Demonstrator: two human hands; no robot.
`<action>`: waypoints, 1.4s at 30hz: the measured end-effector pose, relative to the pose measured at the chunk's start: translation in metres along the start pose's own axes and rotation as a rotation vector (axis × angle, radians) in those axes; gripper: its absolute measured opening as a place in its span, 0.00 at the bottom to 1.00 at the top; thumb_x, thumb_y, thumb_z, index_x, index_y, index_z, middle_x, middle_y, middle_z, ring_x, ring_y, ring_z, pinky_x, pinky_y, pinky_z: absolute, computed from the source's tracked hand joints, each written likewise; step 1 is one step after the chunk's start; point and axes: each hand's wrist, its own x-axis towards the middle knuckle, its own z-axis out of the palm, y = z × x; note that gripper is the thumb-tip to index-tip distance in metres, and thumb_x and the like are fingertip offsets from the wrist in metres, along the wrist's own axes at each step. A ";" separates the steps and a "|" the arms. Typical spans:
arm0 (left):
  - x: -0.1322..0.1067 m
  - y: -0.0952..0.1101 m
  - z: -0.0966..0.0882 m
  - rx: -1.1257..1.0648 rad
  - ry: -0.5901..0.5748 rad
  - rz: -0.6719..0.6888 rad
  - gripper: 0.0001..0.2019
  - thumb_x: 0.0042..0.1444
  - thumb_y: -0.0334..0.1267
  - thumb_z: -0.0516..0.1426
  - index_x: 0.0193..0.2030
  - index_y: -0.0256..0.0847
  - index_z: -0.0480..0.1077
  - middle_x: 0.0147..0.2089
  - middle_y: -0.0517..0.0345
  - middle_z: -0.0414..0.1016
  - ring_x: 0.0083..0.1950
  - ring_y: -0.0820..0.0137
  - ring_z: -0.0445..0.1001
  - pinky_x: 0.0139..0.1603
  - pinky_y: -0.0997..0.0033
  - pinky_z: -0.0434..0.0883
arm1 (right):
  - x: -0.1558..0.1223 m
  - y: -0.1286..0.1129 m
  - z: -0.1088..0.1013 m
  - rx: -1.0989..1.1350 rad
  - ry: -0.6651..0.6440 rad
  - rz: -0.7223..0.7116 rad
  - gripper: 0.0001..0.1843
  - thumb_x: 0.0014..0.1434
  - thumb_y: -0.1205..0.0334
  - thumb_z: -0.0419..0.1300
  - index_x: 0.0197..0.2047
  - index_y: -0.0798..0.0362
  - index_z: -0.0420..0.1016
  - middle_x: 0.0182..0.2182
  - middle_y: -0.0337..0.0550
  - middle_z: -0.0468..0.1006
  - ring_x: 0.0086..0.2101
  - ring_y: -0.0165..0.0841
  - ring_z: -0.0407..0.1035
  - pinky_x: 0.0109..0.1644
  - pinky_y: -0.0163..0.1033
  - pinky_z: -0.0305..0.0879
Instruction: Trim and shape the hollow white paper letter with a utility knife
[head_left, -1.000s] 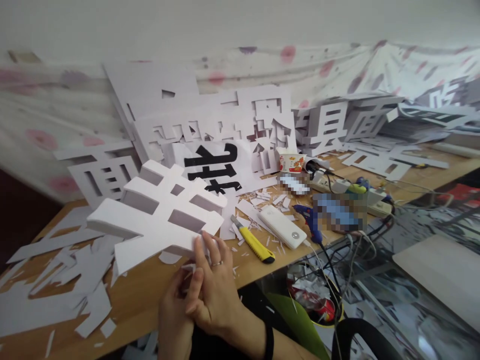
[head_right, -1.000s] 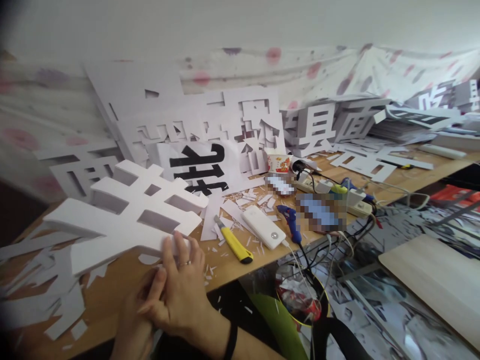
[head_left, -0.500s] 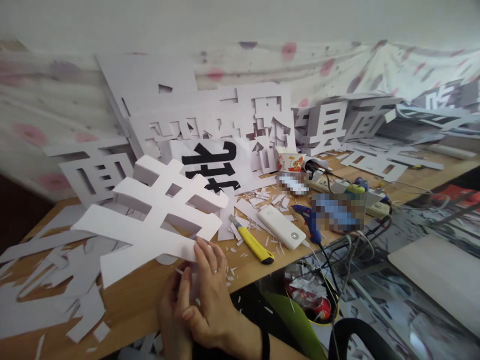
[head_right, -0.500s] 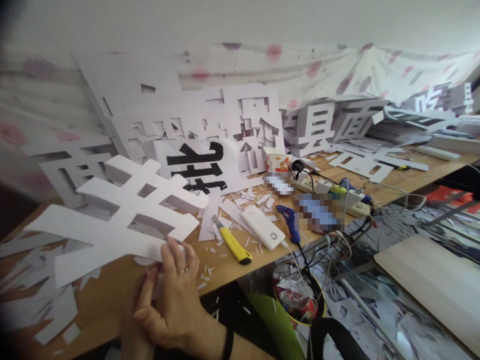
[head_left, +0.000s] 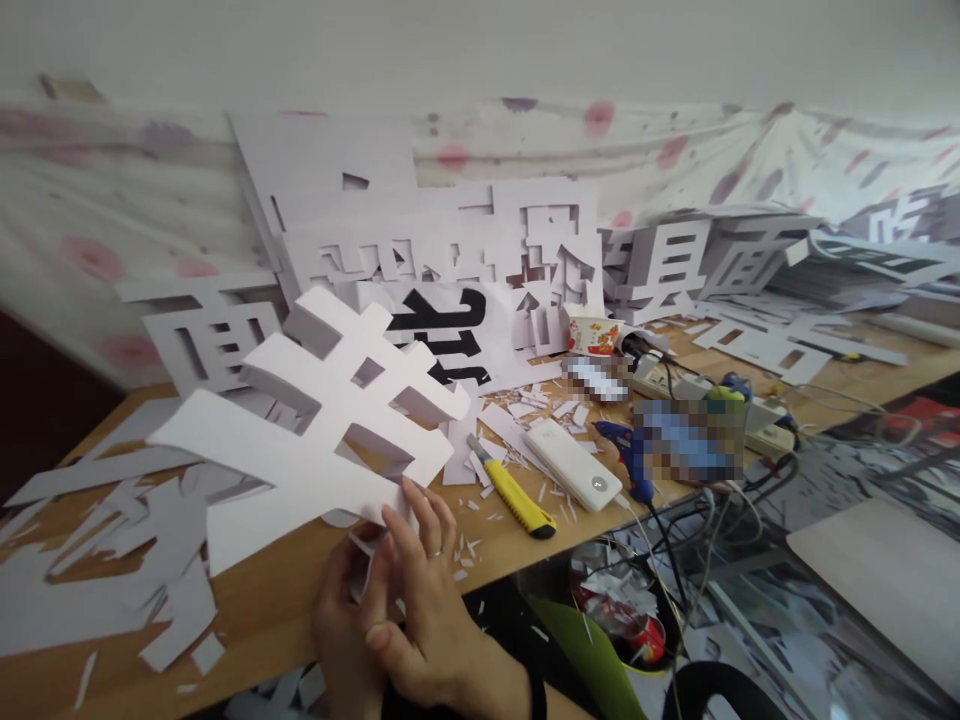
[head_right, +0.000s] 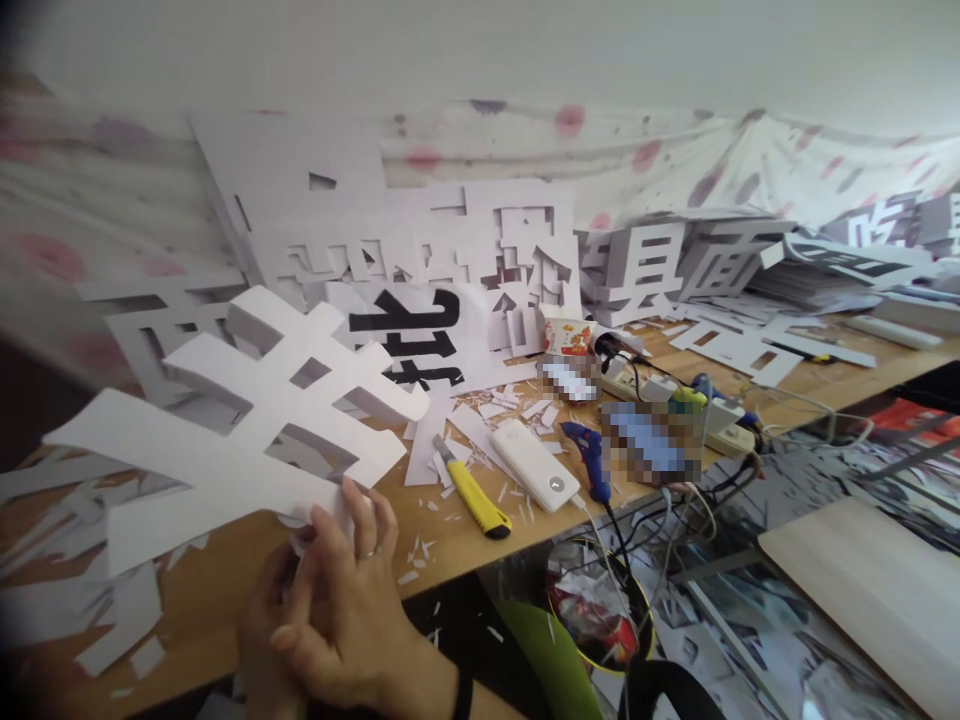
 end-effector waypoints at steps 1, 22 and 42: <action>0.000 0.004 -0.001 -0.033 0.009 -0.066 0.20 0.58 0.58 0.58 0.45 0.44 0.75 0.44 0.52 0.84 0.47 0.54 0.83 0.45 0.62 0.81 | 0.001 0.001 -0.004 0.016 -0.026 -0.018 0.41 0.68 0.34 0.43 0.76 0.41 0.38 0.75 0.49 0.40 0.72 0.54 0.37 0.71 0.68 0.39; 0.001 0.010 -0.014 0.379 0.246 0.286 0.23 0.55 0.58 0.60 0.44 0.39 0.73 0.44 0.44 0.79 0.45 0.56 0.79 0.46 0.61 0.75 | -0.011 0.020 -0.015 0.159 0.106 0.146 0.14 0.68 0.67 0.51 0.55 0.50 0.69 0.44 0.47 0.75 0.42 0.36 0.72 0.47 0.42 0.72; -0.004 0.080 -0.021 0.509 0.184 0.785 0.22 0.58 0.45 0.60 0.56 0.37 0.67 0.52 0.44 0.77 0.51 0.60 0.79 0.50 0.66 0.77 | 0.029 -0.019 -0.037 0.997 0.119 0.643 0.47 0.54 0.40 0.69 0.69 0.46 0.54 0.54 0.55 0.78 0.53 0.52 0.75 0.48 0.57 0.76</action>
